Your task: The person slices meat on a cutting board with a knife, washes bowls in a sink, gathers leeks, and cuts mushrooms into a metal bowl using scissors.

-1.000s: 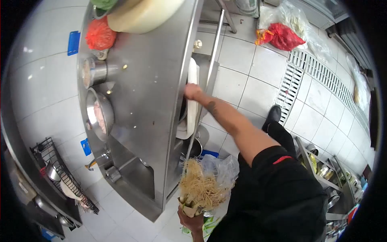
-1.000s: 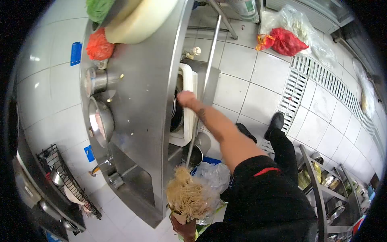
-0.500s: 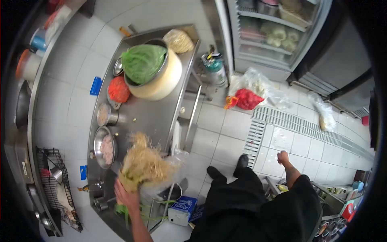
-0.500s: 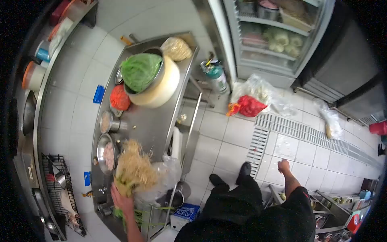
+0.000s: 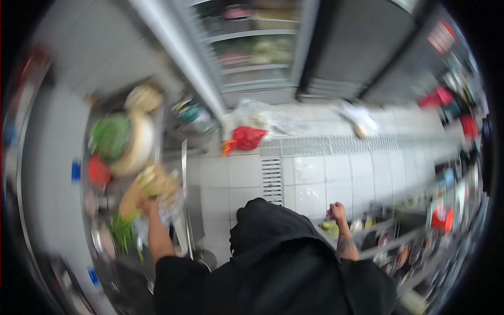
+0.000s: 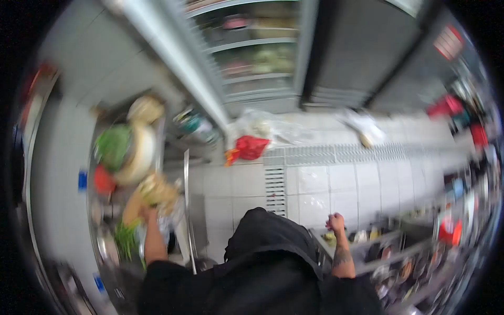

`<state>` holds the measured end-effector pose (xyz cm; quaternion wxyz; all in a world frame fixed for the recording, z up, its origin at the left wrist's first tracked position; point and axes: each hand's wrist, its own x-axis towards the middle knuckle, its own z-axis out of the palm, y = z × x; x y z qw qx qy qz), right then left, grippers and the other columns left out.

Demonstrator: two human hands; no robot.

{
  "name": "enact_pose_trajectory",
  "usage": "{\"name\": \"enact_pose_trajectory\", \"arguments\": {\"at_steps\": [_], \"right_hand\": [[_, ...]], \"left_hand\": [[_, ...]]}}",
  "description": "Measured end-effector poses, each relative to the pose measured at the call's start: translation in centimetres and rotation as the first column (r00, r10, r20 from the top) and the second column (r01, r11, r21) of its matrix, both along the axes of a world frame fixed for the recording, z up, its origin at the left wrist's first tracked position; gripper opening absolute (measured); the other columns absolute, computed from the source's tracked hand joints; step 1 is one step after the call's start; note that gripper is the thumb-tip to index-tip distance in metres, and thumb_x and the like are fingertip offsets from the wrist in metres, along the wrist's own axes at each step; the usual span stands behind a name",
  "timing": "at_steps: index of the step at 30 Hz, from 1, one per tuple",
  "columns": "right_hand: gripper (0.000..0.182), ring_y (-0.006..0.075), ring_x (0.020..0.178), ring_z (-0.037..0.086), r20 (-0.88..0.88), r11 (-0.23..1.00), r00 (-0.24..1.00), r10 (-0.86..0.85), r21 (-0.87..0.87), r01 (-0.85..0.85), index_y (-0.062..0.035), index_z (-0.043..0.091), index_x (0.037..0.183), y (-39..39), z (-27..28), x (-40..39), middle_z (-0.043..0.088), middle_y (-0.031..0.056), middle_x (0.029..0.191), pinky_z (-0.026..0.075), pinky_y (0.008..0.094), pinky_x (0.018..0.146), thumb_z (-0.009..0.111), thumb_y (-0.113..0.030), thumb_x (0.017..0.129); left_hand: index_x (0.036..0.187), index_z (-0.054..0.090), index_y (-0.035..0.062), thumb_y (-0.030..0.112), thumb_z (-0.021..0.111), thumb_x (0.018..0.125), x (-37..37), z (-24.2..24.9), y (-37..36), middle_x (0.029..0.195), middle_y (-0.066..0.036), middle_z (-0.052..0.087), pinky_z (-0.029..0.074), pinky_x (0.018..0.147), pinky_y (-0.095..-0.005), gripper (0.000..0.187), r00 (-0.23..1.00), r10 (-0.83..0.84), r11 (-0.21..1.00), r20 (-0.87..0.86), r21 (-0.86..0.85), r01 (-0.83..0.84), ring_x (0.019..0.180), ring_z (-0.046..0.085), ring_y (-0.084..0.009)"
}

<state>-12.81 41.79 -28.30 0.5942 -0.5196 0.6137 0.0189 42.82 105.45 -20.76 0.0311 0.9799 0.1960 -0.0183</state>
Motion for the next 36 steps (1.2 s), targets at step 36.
{"name": "enact_pose_trajectory", "arguments": {"at_steps": [36], "right_hand": [[0.020, 0.0280, 0.057, 0.067, -0.283, 0.205, 0.241, -0.928, 0.152, 0.967, 0.0073, 0.061, 0.087, -6.8, -9.4, -7.2, 0.065, 0.0173, 0.065, 0.053, 0.0420, 0.047, 0.051, -0.009, 0.080]], "left_hand": [[0.097, 0.062, 0.0040, 0.008, 0.058, 0.084, -21.9, -4.8, -122.6, 0.077, -0.002, 0.061, 0.046, 0.063, -0.0261, 0.015, -0.581, -0.793, -0.499, 0.182, -0.740, 0.450, 0.067, 0.055, -0.0119]]}}
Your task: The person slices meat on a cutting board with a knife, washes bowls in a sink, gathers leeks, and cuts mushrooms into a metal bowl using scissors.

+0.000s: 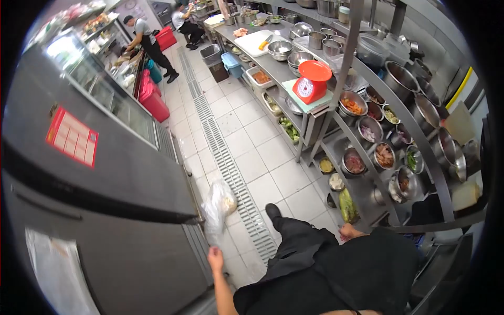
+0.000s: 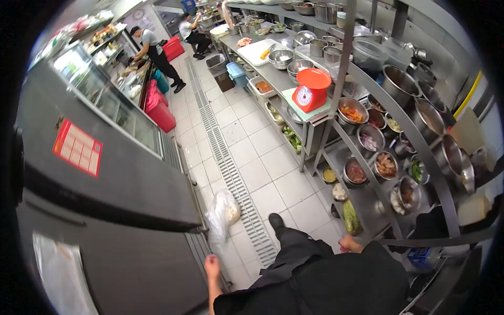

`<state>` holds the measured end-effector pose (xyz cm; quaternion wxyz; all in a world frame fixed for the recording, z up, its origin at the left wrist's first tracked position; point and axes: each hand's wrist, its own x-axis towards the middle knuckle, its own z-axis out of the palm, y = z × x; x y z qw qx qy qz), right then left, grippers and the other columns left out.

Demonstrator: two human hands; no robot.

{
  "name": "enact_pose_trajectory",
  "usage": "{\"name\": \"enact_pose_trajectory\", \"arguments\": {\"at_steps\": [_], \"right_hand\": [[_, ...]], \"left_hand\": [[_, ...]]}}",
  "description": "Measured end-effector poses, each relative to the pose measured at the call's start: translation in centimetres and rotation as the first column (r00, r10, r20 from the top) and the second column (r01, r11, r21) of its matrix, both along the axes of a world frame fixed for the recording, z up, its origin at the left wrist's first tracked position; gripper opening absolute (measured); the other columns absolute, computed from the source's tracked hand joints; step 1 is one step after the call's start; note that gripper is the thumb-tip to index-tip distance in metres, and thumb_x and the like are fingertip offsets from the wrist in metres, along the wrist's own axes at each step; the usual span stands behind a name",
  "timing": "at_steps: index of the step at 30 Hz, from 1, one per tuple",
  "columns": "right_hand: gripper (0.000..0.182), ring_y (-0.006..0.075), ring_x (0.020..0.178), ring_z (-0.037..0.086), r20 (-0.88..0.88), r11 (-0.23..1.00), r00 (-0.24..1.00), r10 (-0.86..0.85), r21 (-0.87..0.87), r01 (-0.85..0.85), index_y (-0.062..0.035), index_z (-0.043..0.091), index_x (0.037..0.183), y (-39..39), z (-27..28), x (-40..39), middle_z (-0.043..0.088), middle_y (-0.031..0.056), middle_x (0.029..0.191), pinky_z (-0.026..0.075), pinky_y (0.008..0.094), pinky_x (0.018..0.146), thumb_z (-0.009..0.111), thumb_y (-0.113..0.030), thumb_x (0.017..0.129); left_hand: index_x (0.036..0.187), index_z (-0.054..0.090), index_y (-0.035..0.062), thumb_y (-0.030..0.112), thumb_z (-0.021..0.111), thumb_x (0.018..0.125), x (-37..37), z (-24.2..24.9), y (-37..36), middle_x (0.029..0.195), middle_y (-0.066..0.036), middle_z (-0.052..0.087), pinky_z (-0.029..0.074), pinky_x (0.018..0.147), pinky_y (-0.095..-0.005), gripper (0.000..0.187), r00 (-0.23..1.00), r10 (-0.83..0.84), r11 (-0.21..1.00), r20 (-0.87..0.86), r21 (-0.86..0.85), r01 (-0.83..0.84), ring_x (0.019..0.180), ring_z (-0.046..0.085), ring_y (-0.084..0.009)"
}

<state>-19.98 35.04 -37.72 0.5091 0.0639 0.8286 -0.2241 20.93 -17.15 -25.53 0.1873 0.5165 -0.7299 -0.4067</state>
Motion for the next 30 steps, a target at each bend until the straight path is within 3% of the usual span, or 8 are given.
{"name": "enact_pose_trajectory", "arguments": {"at_steps": [2, 5, 9, 17, 24, 26, 29, 30], "right_hand": [[0.020, 0.0281, 0.055, 0.066, 0.030, 0.994, 0.994, -0.108, -0.015, 0.109, 0.0074, 0.060, 0.081, -5.0, -1.8, -3.3, 0.064, 0.0181, 0.064, 0.052, 0.0427, 0.047, 0.051, -0.010, 0.081], [0.025, 0.0304, 0.050, 0.061, 0.146, 0.956, 0.948, -0.285, -0.029, 0.292, 0.0070, 0.059, 0.071, -12.7, 0.6, -6.3, 0.060, 0.0203, 0.061, 0.051, 0.0436, 0.045, 0.052, -0.014, 0.082], [0.022, 0.0286, 0.045, 0.060, -0.051, 0.954, 0.993, 0.110, -0.275, -0.120, 0.0057, 0.057, 0.067, -30.3, 0.4, -16.9, 0.062, 0.0201, 0.063, 0.047, 0.0416, 0.038, 0.048, -0.011, 0.079], [0.013, 0.0187, 0.049, 0.061, -0.154, 0.777, 0.976, 0.153, -0.592, -0.214, -0.0038, 0.056, 0.082, -71.0, 8.8, -29.2, 0.063, 0.0104, 0.064, 0.048, 0.0313, 0.042, 0.057, -0.017, 0.083], [0.017, 0.0228, 0.060, 0.065, -0.605, 0.539, 0.656, 0.451, -0.402, -0.741, -0.0041, 0.060, 0.084, -86.2, 15.0, -37.6, 0.066, 0.0114, 0.071, 0.051, 0.0359, 0.056, 0.059, -0.021, 0.083], [0.017, 0.0273, 0.068, 0.066, -0.669, 0.477, 0.530, 0.522, -0.287, -0.831, -0.0059, 0.063, 0.086, -88.7, 15.8, -42.4, 0.068, 0.0121, 0.075, 0.052, 0.0380, 0.063, 0.059, -0.022, 0.082], [0.015, 0.0333, 0.077, 0.066, -0.632, 0.673, 0.733, 0.253, -0.430, -0.603, -0.0079, 0.066, 0.083, -90.2, 18.3, -48.2, 0.068, 0.0151, 0.080, 0.052, 0.0423, 0.069, 0.060, -0.021, 0.078], [0.015, 0.0343, 0.077, 0.065, -0.578, 0.736, 0.798, 0.171, -0.464, -0.493, -0.0072, 0.066, 0.082, -90.6, 19.2, -49.8, 0.068, 0.0155, 0.081, 0.051, 0.0424, 0.069, 0.059, -0.020, 0.078]], "left_hand": [[0.095, 0.063, 0.0074, 0.011, 0.060, 0.085, 1.5, -8.4, -1.2, 0.075, -0.002, 0.061, 0.047, 0.061, -0.0273, 0.011, 0.987, 0.142, 0.961, -0.070, 0.248, -0.120, 0.065, 0.057, -0.0139], [0.094, 0.062, 0.0074, 0.014, 0.058, 0.085, -1.3, -8.5, -1.1, 0.074, -0.003, 0.061, 0.047, 0.059, -0.0282, 0.011, 0.956, 0.239, 0.762, 0.168, 0.578, -0.292, 0.064, 0.057, -0.0146], [0.092, 0.061, 0.0074, 0.017, 0.057, 0.086, -10.7, -7.2, -10.8, 0.073, -0.003, 0.060, 0.047, 0.057, -0.0294, 0.012, 0.958, 0.268, 0.726, 0.105, 0.631, -0.273, 0.061, 0.057, -0.0156], [0.089, 0.059, 0.0075, 0.024, 0.054, 0.088, -26.0, -8.3, -29.1, 0.071, -0.005, 0.059, 0.047, 0.052, -0.0318, 0.018, 0.930, 0.367, 0.706, 0.004, 0.650, -0.281, 0.057, 0.057, -0.0175], [0.086, 0.057, 0.0075, 0.031, 0.051, 0.089, -33.2, -11.9, -43.9, 0.069, -0.006, 0.058, 0.047, 0.047, -0.0340, 0.024, 0.965, 0.148, 0.653, 0.217, 0.711, -0.260, 0.053, 0.057, -0.0192], [0.085, 0.057, 0.0075, 0.032, 0.051, 0.089, -37.5, -11.4, -52.2, 0.068, -0.007, 0.058, 0.047, 0.046, -0.0346, 0.026, 0.989, 0.130, 0.634, 0.076, 0.760, -0.142, 0.052, 0.057, -0.0197], [0.084, 0.056, 0.0075, 0.035, 0.049, 0.090, -44.9, -10.6, -66.8, 0.067, -0.007, 0.058, 0.048, 0.044, -0.0355, 0.029, 0.861, 0.366, 0.225, -0.354, 0.931, 0.287, 0.050, 0.057, -0.0204], [0.093, 0.057, 0.0042, 0.017, 0.052, 0.089, -48.2, -8.0, -69.9, 0.073, -0.007, 0.059, 0.051, 0.050, -0.0325, 0.014, 0.917, 0.266, 0.494, -0.297, 0.859, 0.135, 0.052, 0.058, -0.0206]]}}
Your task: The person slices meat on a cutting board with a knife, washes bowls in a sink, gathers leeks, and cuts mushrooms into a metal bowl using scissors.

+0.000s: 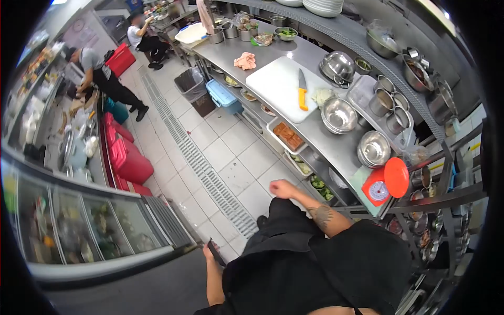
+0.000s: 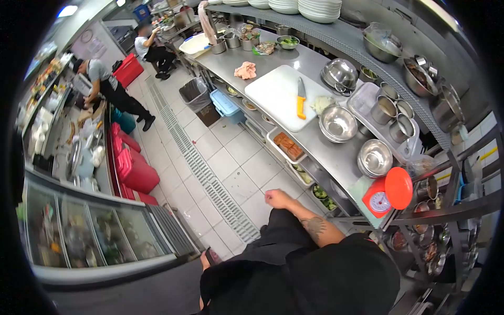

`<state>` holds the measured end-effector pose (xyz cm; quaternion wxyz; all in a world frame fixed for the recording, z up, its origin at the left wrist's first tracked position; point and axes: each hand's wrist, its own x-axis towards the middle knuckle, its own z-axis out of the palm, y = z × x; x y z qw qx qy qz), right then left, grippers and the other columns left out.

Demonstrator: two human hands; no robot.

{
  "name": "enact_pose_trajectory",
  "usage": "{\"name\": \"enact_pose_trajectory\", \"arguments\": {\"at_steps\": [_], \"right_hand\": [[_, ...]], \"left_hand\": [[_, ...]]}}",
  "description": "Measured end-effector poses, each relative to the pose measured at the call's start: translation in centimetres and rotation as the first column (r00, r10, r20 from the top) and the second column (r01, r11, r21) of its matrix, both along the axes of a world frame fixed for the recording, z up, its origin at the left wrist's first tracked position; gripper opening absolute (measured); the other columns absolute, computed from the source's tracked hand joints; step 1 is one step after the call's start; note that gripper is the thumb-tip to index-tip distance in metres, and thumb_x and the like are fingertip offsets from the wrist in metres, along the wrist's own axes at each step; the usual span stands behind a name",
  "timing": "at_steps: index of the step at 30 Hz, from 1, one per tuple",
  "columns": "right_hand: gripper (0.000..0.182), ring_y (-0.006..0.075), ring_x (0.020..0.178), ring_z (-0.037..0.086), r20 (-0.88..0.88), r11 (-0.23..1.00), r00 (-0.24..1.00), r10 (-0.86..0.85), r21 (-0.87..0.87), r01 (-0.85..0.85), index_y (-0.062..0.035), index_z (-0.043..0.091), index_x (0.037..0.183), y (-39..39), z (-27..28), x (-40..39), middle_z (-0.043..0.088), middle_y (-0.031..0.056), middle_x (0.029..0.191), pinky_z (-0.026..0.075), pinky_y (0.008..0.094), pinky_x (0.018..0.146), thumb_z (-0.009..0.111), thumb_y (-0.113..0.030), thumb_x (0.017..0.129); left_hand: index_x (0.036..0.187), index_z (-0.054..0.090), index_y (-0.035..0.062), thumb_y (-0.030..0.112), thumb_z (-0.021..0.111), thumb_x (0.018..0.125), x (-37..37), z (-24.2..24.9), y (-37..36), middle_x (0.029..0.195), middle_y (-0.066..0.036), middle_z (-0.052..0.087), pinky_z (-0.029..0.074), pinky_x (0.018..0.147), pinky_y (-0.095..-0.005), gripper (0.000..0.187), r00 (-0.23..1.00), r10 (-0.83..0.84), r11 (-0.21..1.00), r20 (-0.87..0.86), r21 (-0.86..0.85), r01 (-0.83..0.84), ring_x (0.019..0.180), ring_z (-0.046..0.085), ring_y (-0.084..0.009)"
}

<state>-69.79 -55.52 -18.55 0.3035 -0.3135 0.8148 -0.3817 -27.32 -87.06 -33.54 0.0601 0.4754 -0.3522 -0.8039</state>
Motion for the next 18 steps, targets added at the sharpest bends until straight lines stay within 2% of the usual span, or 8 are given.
{"name": "enact_pose_trajectory", "arguments": {"at_steps": [2, 4, 6, 8, 9, 12, 14, 18], "right_hand": [[0.015, 0.0357, 0.077, 0.064, 0.012, 0.989, 0.989, -0.146, 0.001, 0.146, -0.0064, 0.066, 0.081, -1.9, 0.0, -3.8, 0.067, 0.0159, 0.080, 0.051, 0.0429, 0.069, 0.058, -0.019, 0.079], [0.014, 0.0365, 0.077, 0.064, -0.096, 0.976, 0.972, -0.216, 0.019, 0.219, -0.0061, 0.065, 0.080, -2.2, -0.8, -7.3, 0.067, 0.0160, 0.080, 0.050, 0.0435, 0.068, 0.057, -0.018, 0.079], [0.014, 0.0384, 0.079, 0.063, -0.118, 0.970, 0.971, -0.207, 0.104, 0.220, -0.0064, 0.065, 0.082, -3.5, 0.1, -10.4, 0.067, 0.0174, 0.082, 0.049, 0.0457, 0.070, 0.057, -0.017, 0.078], [0.015, 0.0392, 0.081, 0.062, -0.171, 0.981, 0.979, -0.109, 0.140, 0.133, -0.0068, 0.065, 0.083, -6.1, 0.2, -13.9, 0.066, 0.0182, 0.083, 0.049, 0.0468, 0.071, 0.056, -0.018, 0.078], [0.016, 0.0399, 0.082, 0.062, -0.156, 0.982, 0.985, -0.071, 0.161, 0.096, -0.0066, 0.065, 0.084, -7.5, 0.1, -15.7, 0.066, 0.0188, 0.084, 0.049, 0.0474, 0.071, 0.056, -0.018, 0.079], [0.019, 0.0411, 0.081, 0.061, -0.166, 0.994, 0.986, -0.003, 0.107, 0.021, -0.0032, 0.062, 0.084, -9.7, -1.4, -20.6, 0.063, 0.0215, 0.082, 0.048, 0.0485, 0.070, 0.055, -0.020, 0.080], [0.017, 0.0256, 0.064, 0.061, -0.247, 0.987, 0.956, -0.159, -0.070, 0.146, -0.0010, 0.059, 0.079, -9.6, -1.4, -22.0, 0.060, 0.0136, 0.067, 0.046, 0.0384, 0.057, 0.057, -0.017, 0.083], [0.016, 0.0136, 0.055, 0.059, 0.154, 0.888, 0.901, -0.405, -0.167, 0.428, -0.0007, 0.059, 0.076, -5.6, -0.1, -20.4, 0.058, 0.0064, 0.063, 0.046, 0.0323, 0.050, 0.055, -0.013, 0.086]], "left_hand": [[0.096, 0.057, 0.0020, 0.004, 0.049, 0.089, -6.3, 2.8, -6.3, 0.073, -0.007, 0.060, 0.051, 0.052, -0.0313, 0.011, 0.983, 0.042, 0.906, 0.180, -0.421, 0.039, 0.055, 0.058, -0.0186], [0.099, 0.056, 0.0004, 0.002, 0.048, 0.089, -11.4, 6.1, -10.7, 0.076, -0.008, 0.061, 0.052, 0.054, -0.0302, 0.013, 0.994, 0.049, 0.843, 0.100, -0.538, 0.012, 0.060, 0.060, -0.0182], [0.100, 0.057, 0.0027, 0.007, 0.051, 0.090, -15.0, 6.8, -13.8, 0.078, -0.007, 0.061, 0.050, 0.053, -0.0276, 0.012, 0.976, 0.084, 0.787, 0.200, -0.614, 0.058, 0.065, 0.060, -0.0152], [0.101, 0.057, 0.0049, 0.013, 0.053, 0.091, -17.3, 7.2, -15.0, 0.078, -0.005, 0.061, 0.048, 0.050, -0.0265, 0.014, 0.960, 0.086, 0.898, 0.267, -0.438, 0.041, 0.065, 0.061, -0.0139], [0.102, 0.058, 0.0074, 0.015, 0.052, 0.092, -18.4, 6.4, -14.4, 0.079, -0.005, 0.061, 0.046, 0.046, -0.0270, 0.014, 0.925, 0.119, 0.878, 0.360, -0.473, 0.071, 0.065, 0.062, -0.0145], [0.102, 0.059, 0.0085, 0.020, 0.056, 0.087, -20.3, 6.2, -12.2, 0.081, -0.004, 0.062, 0.049, 0.047, -0.0308, 0.019, 0.853, -0.136, 0.902, 0.504, -0.294, 0.317, 0.065, 0.064, -0.0162], [0.101, 0.061, 0.0098, 0.026, 0.059, 0.083, -21.2, 5.7, -10.7, 0.080, -0.004, 0.063, 0.050, 0.050, -0.0318, 0.024, 0.758, -0.258, 0.851, 0.599, -0.230, 0.472, 0.066, 0.065, -0.0170], [0.097, 0.062, 0.0105, 0.020, 0.059, 0.081, -22.4, 4.4, -10.0, 0.080, -0.004, 0.063, 0.051, 0.055, -0.0377, 0.019, 0.744, -0.226, 0.895, 0.628, -0.168, 0.414, 0.066, 0.064, -0.0182]]}}
